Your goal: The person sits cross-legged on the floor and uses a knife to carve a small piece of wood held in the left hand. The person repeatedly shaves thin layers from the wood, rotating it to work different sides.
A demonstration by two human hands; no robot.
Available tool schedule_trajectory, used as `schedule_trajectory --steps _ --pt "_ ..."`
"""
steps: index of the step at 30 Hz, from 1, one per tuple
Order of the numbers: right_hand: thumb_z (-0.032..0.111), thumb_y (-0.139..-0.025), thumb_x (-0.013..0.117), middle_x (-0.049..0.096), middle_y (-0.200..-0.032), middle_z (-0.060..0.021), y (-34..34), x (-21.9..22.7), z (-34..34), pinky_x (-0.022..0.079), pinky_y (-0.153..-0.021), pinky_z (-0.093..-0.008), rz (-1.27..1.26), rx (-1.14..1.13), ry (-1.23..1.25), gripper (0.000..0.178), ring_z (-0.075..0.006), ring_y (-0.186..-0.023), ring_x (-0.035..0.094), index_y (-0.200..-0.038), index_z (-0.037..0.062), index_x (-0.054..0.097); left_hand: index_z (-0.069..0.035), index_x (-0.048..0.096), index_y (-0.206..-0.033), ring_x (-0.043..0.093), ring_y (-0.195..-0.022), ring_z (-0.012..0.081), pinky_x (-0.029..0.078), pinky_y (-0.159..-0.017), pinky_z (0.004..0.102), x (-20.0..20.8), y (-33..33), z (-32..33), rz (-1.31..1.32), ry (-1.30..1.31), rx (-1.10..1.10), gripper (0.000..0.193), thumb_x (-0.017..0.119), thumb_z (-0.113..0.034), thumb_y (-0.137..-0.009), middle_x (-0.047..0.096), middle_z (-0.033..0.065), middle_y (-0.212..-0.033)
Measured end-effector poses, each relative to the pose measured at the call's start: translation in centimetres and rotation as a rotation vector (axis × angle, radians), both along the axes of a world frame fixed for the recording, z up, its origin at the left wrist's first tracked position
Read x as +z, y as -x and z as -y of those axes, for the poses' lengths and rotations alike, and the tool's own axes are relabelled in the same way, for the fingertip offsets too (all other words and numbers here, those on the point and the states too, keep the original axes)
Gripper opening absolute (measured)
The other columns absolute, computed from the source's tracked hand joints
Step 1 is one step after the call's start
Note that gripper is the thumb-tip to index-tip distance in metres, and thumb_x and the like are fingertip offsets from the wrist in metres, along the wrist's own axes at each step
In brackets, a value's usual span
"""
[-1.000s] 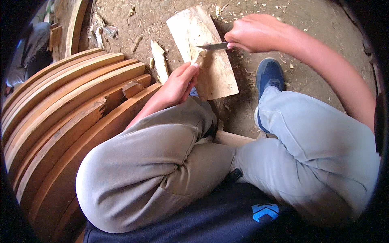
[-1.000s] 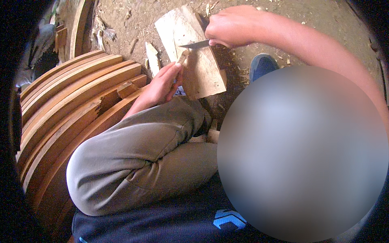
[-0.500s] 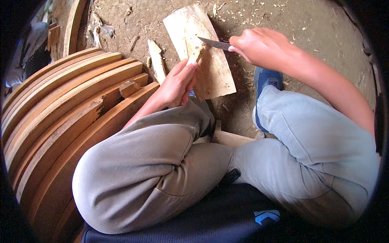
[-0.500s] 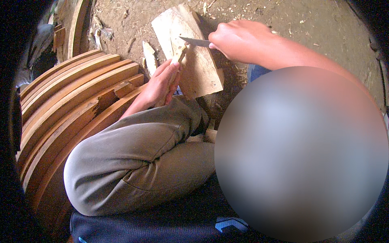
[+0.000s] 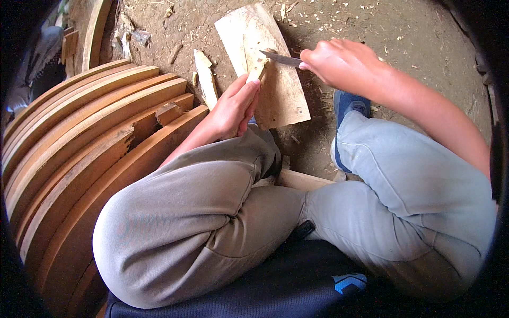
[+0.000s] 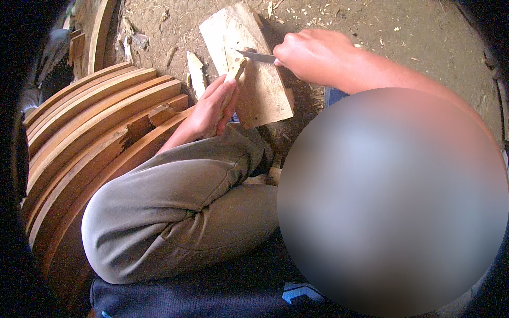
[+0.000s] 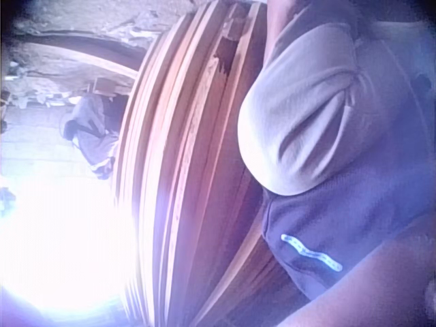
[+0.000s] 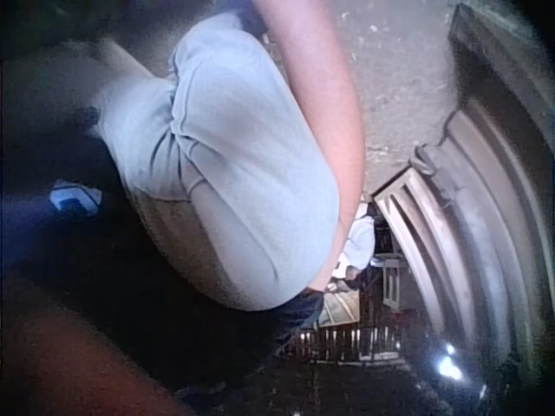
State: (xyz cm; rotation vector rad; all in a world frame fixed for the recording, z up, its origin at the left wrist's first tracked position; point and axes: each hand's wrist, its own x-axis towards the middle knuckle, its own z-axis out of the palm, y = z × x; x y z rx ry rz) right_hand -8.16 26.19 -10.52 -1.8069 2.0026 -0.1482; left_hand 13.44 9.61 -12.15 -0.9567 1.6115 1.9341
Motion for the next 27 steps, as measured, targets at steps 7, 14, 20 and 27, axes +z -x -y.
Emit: schedule_trajectory --steps 7,14,20,27 --pt "0.008 -0.085 0.057 0.073 -0.087 -0.018 -0.7 1.0 0.4 0.059 -0.07 -0.045 -0.108 0.04 0.05 0.016 -0.0344 -0.086 0.073 -0.085 0.0021 0.072 -0.008 0.044 -0.104 0.039 -0.038 0.0135 0.033 -0.034 0.0283 -0.4 -0.1 -0.1 -0.016 0.045 -0.012 0.031 0.035 -0.037 -0.109 0.044 0.0021 -0.062" --pt "0.006 -0.085 0.06 0.068 -0.087 -0.0168 0.1 1.7 2.1 0.057 -0.074 -0.0442 -0.085 0.115 -0.04 0.008 -0.0348 -0.087 0.07 -0.084 0.0031 0.067 -0.007 0.043 -0.101 0.038 -0.041 0.0116 0.032 -0.036 0.0279 -0.7 -0.4 0.1 -0.029 0.098 -0.051 0.028 0.038 -0.033 -0.108 0.043 0.0008 -0.063" --pt "0.019 -0.095 0.059 0.069 -0.089 -0.0165 1.0 0.8 2.3 0.056 -0.074 -0.0464 -0.062 0.131 -0.028 0.021 -0.0364 -0.086 0.069 -0.087 0.0019 0.068 -0.008 0.045 -0.108 0.035 -0.04 0.0109 0.027 -0.034 0.0255 -0.2 0.0 -0.2 -0.016 0.09 -0.04 0.027 0.037 -0.034 -0.109 0.043 0.0005 -0.062" --pt "0.03 -0.098 0.058 0.066 -0.079 -0.0188 3.7 0.0 3.1 0.053 -0.069 -0.0505 0.065 0.183 -0.114 0.027 -0.0393 -0.081 0.067 -0.09 0.0056 0.067 -0.006 0.046 -0.108 0.038 -0.04 0.0114 0.031 -0.035 0.0265 -0.7 -0.3 -0.4 -0.055 0.019 0.031 0.027 0.038 -0.032 -0.108 0.043 0.0007 -0.063"
